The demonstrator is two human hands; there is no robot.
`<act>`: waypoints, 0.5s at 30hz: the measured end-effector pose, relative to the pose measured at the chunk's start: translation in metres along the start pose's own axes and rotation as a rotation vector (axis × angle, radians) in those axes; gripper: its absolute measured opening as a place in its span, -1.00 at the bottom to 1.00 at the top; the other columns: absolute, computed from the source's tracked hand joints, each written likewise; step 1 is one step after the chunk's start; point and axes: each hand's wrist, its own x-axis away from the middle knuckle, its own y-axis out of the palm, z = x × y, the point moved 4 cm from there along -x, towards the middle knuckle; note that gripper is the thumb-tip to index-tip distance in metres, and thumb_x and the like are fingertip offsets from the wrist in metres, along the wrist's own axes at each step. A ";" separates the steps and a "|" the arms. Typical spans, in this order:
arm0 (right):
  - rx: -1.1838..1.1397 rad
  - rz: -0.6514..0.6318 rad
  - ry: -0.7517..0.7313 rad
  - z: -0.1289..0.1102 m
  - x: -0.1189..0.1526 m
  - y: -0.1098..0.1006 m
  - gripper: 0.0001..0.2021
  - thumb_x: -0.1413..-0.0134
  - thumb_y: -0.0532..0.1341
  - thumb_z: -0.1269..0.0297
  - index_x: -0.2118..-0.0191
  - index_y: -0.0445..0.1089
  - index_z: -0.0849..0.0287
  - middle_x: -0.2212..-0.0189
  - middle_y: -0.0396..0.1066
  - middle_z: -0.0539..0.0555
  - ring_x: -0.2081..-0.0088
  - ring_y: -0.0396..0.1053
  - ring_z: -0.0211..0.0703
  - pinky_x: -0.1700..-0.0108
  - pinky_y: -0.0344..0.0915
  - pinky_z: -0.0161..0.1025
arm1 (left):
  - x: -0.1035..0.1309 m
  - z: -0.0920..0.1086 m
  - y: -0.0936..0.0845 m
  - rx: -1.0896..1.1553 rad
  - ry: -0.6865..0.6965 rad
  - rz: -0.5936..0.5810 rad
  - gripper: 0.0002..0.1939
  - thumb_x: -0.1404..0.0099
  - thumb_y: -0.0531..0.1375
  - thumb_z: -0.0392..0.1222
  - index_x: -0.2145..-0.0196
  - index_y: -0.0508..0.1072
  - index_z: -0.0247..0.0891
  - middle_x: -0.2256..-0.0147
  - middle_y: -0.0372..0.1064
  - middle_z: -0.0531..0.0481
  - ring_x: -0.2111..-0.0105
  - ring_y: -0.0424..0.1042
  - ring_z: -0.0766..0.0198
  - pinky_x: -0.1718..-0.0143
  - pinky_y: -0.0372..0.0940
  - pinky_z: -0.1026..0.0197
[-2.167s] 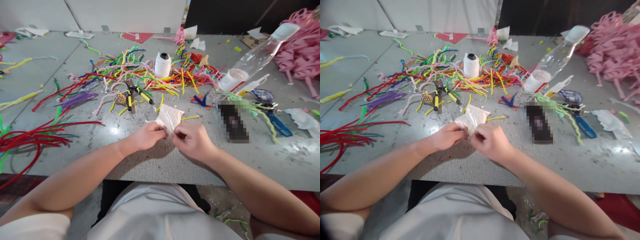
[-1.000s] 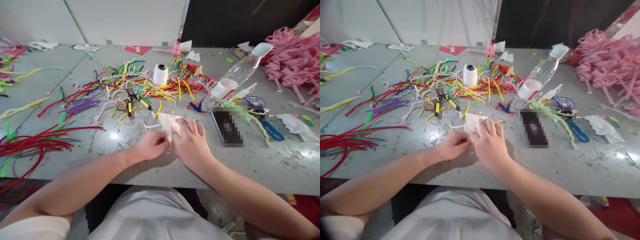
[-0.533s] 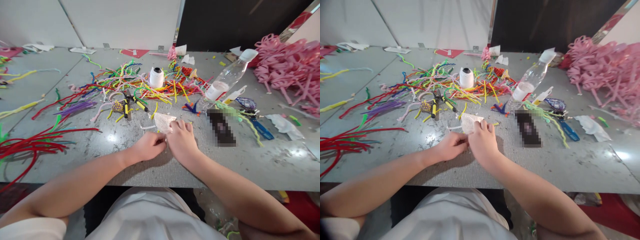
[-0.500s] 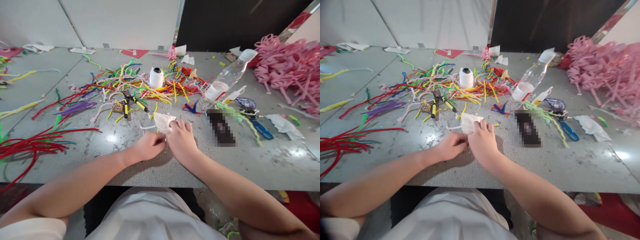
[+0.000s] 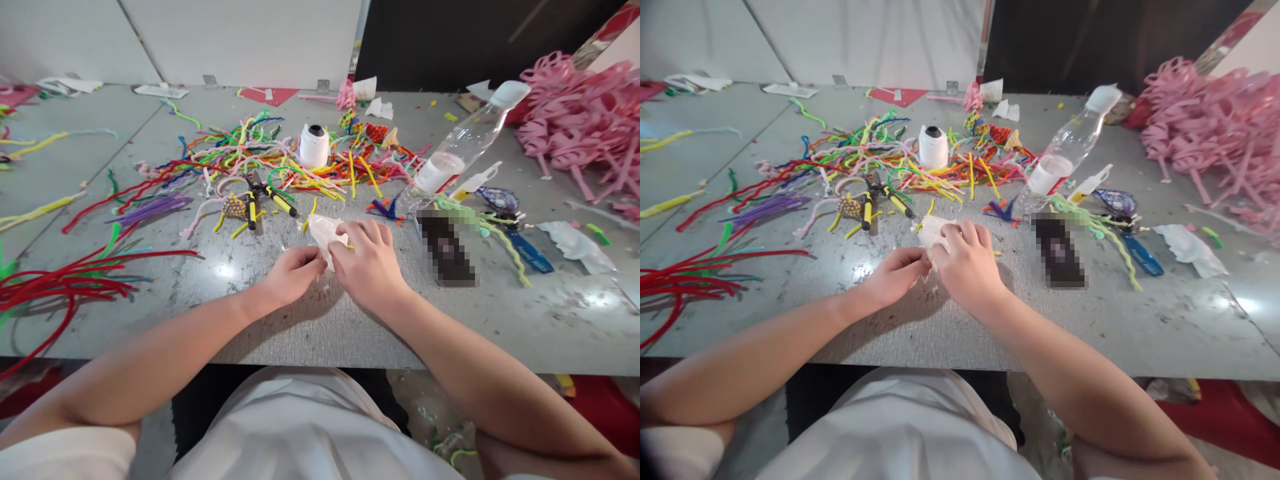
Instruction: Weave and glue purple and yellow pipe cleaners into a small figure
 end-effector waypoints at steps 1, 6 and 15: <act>-0.005 -0.010 0.017 0.000 0.000 -0.001 -0.76 -0.46 0.18 0.39 0.21 0.61 0.18 -0.06 0.53 0.22 -0.12 0.24 0.11 -0.11 0.13 0.03 | 0.000 0.000 0.000 0.011 -0.009 0.004 -0.72 -0.29 0.12 -0.07 0.52 0.19 -0.18 0.58 0.07 0.16 0.49 0.11 0.34 0.43 0.01 0.21; -0.062 -0.119 0.095 0.002 0.000 -0.004 -0.69 -0.53 0.10 0.37 0.17 0.60 0.20 -0.13 0.50 0.25 -0.17 0.23 0.13 -0.12 0.15 0.02 | 0.002 0.001 0.001 0.056 -0.039 0.004 -0.73 -0.27 0.16 -0.06 0.52 0.22 -0.18 0.60 0.09 0.17 0.51 0.11 0.36 0.44 0.00 0.22; -0.329 0.121 0.127 0.004 0.006 -0.013 -0.72 -0.50 0.15 0.33 0.21 0.62 0.17 -0.05 0.54 0.27 -0.10 0.33 0.12 -0.15 0.32 0.08 | 0.002 -0.001 -0.001 0.171 -0.080 0.028 -0.72 -0.32 0.18 -0.07 0.51 0.28 -0.20 0.62 0.10 0.19 0.57 0.09 0.39 0.48 0.02 0.23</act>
